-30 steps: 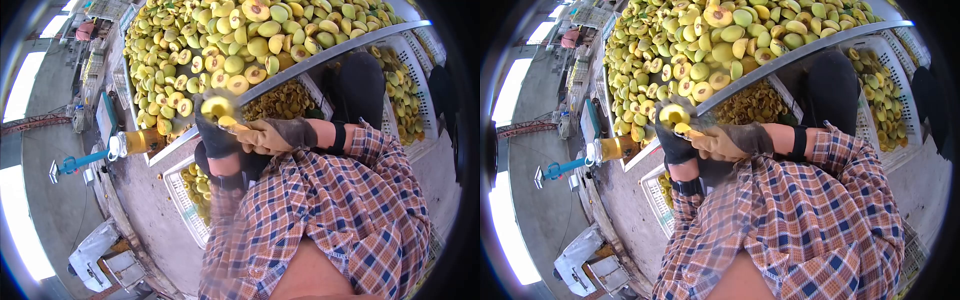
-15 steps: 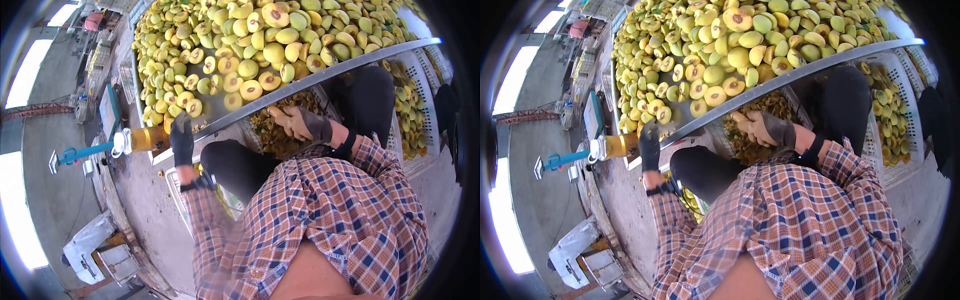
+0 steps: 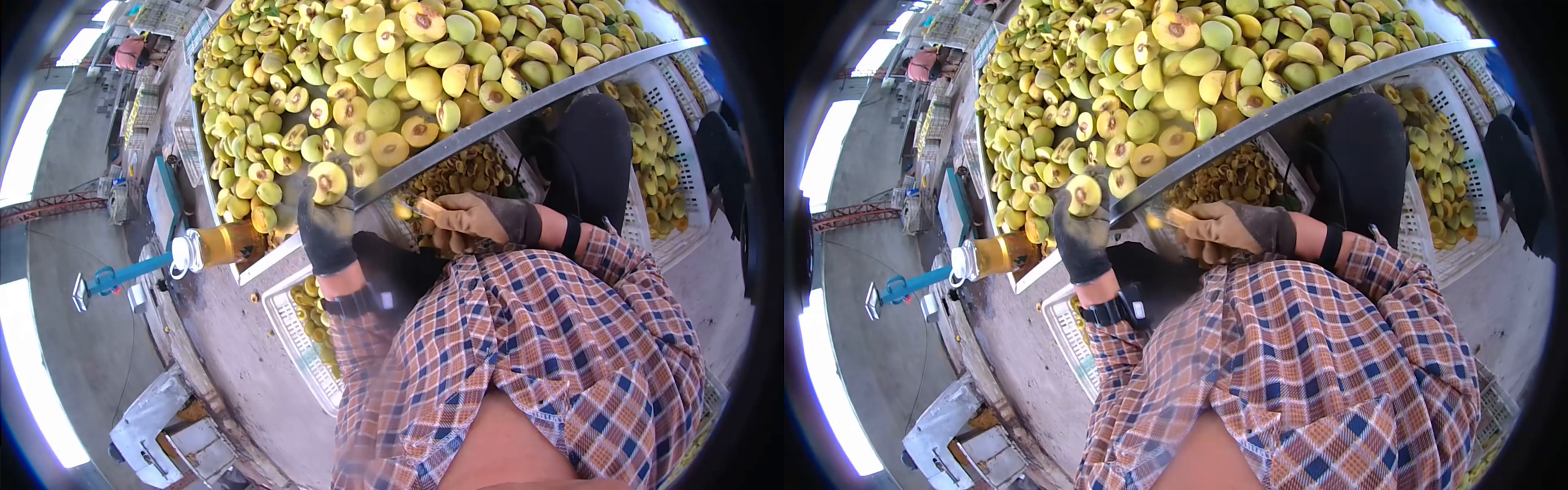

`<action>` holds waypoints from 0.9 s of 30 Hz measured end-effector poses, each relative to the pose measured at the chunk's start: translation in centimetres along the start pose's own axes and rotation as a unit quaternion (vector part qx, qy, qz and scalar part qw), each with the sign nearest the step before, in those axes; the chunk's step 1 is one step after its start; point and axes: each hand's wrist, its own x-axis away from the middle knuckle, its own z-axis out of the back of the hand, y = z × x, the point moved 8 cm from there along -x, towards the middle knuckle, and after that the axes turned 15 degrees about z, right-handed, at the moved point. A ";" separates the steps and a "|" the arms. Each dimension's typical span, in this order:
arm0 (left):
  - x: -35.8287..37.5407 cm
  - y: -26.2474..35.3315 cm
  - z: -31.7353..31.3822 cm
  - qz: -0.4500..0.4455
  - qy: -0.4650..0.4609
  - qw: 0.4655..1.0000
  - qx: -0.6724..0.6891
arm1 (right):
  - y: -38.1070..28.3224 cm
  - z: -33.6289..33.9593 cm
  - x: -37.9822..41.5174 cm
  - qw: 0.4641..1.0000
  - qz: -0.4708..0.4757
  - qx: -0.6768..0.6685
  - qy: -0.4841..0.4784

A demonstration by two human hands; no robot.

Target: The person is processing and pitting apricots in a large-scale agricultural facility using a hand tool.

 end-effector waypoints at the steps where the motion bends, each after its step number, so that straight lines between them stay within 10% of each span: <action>1: 1.3 0.2 -2.2 -0.095 0.044 0.927 -0.361 | 0.2 0.5 0.0 1.000 -0.006 -0.001 0.030; 3: 0.9 -2.7 -0.6 0.037 -0.017 0.999 -0.007 | -0.4 1.4 -0.4 0.996 -0.014 -0.001 0.093; 11: 1.6 -6.1 -2.8 0.043 0.024 0.986 -0.162 | -3.7 -0.7 -2.3 0.973 0.186 0.133 0.028; 21: 1.7 -7.5 -3.5 0.003 0.029 0.959 -0.281 | -4.8 -1.4 -1.3 0.948 0.181 0.260 0.032; 27: 2.9 -7.8 -5.7 0.014 0.038 0.919 -0.393 | -5.7 -1.1 -0.3 0.834 0.296 0.465 0.030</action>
